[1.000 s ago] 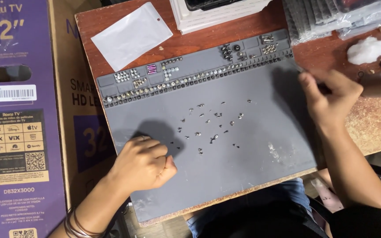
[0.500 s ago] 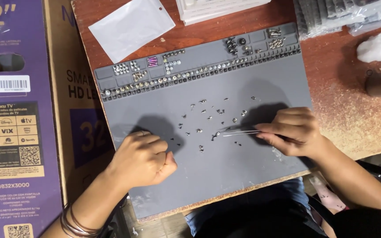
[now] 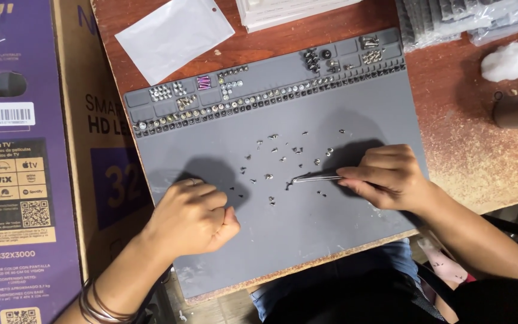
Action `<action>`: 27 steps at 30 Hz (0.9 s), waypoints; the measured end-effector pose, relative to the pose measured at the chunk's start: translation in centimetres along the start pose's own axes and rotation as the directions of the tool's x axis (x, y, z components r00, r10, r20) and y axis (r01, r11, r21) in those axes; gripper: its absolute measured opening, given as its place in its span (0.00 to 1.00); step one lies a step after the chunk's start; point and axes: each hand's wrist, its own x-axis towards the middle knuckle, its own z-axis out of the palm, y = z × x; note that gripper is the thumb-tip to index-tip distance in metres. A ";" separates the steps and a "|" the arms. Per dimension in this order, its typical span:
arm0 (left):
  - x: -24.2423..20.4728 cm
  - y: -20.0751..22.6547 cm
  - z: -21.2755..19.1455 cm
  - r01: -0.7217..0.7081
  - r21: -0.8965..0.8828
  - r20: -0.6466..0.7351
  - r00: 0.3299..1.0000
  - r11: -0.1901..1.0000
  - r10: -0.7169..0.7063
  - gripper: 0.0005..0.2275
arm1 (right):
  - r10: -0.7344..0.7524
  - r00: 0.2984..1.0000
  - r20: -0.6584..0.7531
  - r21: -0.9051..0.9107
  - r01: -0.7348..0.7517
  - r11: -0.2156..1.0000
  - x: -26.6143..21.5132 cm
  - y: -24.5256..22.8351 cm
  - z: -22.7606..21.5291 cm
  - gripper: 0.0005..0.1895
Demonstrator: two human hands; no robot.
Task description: The person uses tweezers to pick up small screws from a gray mat and place them into a compartmentalized organizer tray. The person repeatedly transfers screws one by one from the scattered pile into the tray slots.
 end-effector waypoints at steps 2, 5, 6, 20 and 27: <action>0.0 0.0 0.0 -0.006 0.003 0.001 1.000 1.000 0.006 0.18 | -0.001 1.000 -0.002 -0.002 0.001 1.000 0.0 0.0 0.0 0.04; 0.0 -0.1 0.0 -0.007 0.002 0.002 1.000 1.000 0.007 0.18 | -0.002 1.000 -0.004 -0.006 0.002 1.000 -0.1 0.1 0.0 0.04; 0.0 -0.1 0.0 -0.004 -0.003 0.004 1.000 1.000 0.004 0.18 | 0.000 1.000 -0.005 -0.011 0.000 1.000 -0.1 0.1 -0.1 0.04; -0.6 0.5 0.4 0.039 0.064 0.054 0.998 0.997 -0.043 0.17 | 0.240 0.954 -0.180 -0.312 -0.287 0.906 -3.8 2.5 -3.5 0.05; -0.4 0.6 0.4 0.021 0.057 0.049 0.999 0.998 -0.024 0.17 | 0.251 0.881 -0.400 -0.404 -0.416 0.815 -3.3 4.9 -5.5 0.08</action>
